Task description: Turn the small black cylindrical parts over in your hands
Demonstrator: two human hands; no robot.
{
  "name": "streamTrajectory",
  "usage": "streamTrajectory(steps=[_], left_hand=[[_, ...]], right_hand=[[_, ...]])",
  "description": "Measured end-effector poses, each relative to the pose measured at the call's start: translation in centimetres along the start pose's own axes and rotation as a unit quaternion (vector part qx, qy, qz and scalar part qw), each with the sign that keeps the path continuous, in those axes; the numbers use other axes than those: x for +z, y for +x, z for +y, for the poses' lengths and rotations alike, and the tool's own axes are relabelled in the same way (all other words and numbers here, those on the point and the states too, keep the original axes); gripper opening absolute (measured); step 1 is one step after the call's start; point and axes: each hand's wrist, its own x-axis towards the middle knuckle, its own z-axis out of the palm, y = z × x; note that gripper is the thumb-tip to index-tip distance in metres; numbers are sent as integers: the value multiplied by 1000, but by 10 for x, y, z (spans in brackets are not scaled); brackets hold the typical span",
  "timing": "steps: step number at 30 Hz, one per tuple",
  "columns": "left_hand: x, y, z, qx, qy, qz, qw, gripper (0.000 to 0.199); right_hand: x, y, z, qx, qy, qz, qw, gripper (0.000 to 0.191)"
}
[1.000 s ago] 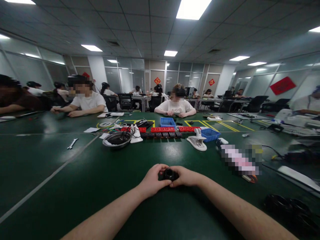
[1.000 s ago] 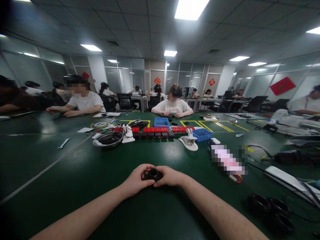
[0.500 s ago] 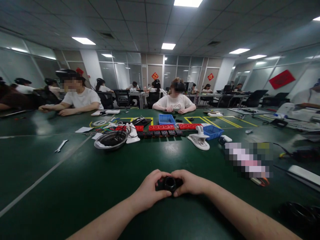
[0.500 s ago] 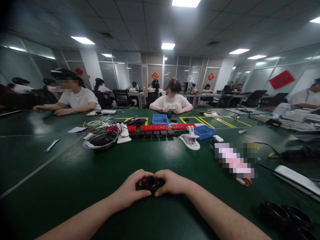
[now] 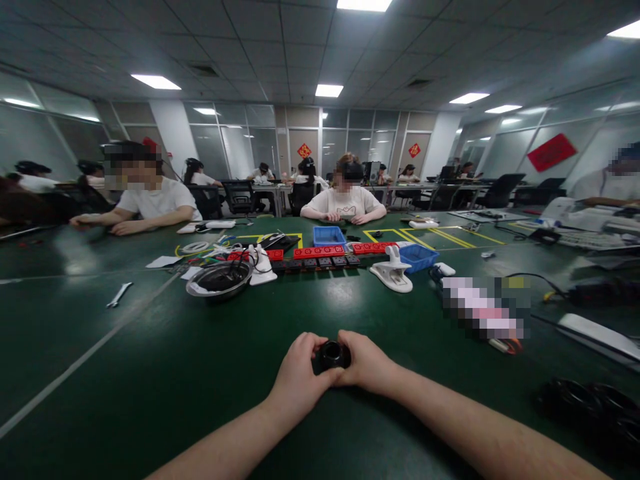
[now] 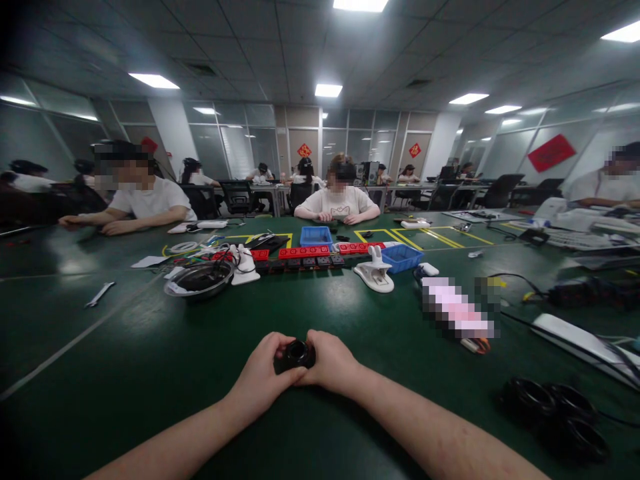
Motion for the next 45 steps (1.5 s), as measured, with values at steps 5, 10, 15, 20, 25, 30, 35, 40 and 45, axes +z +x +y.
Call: streamTrajectory(steps=[5, 10, 15, 20, 25, 30, 35, 40, 45], left_hand=[[4, 0, -2, -6, 15, 44, 999, 29], [-9, 7, -5, 19, -35, -42, 998, 30], [-21, 10, -5, 27, -67, -120, 990, 35], [-20, 8, 1, 39, -44, -114, 992, 32], [-15, 5, 3, 58, -3, -66, 996, 31], [-13, 4, 2, 62, 13, -53, 997, 33], [-13, 3, 5, 38, 11, -52, 998, 30], [-6, 3, 6, -1, 25, -8, 1000, 29], [-3, 3, 4, -12, 21, 11, 1000, 29]], right_hand=[[5, -2, -10, -12, -121, 64, 991, 33], [-8, -1, 1, -111, 88, -39, 989, 54], [-21, 4, 13, -109, 236, -183, 948, 44], [-17, 7, 15, -121, 199, -159, 959, 33], [-14, 9, 17, -131, 203, -156, 958, 29], [-14, 8, 19, -115, 196, -154, 962, 27], [-10, 9, 18, -74, 175, -131, 973, 33], [1, 5, 2, -15, -15, -11, 1000, 33], [4, -1, -13, -20, -146, 53, 988, 33]])
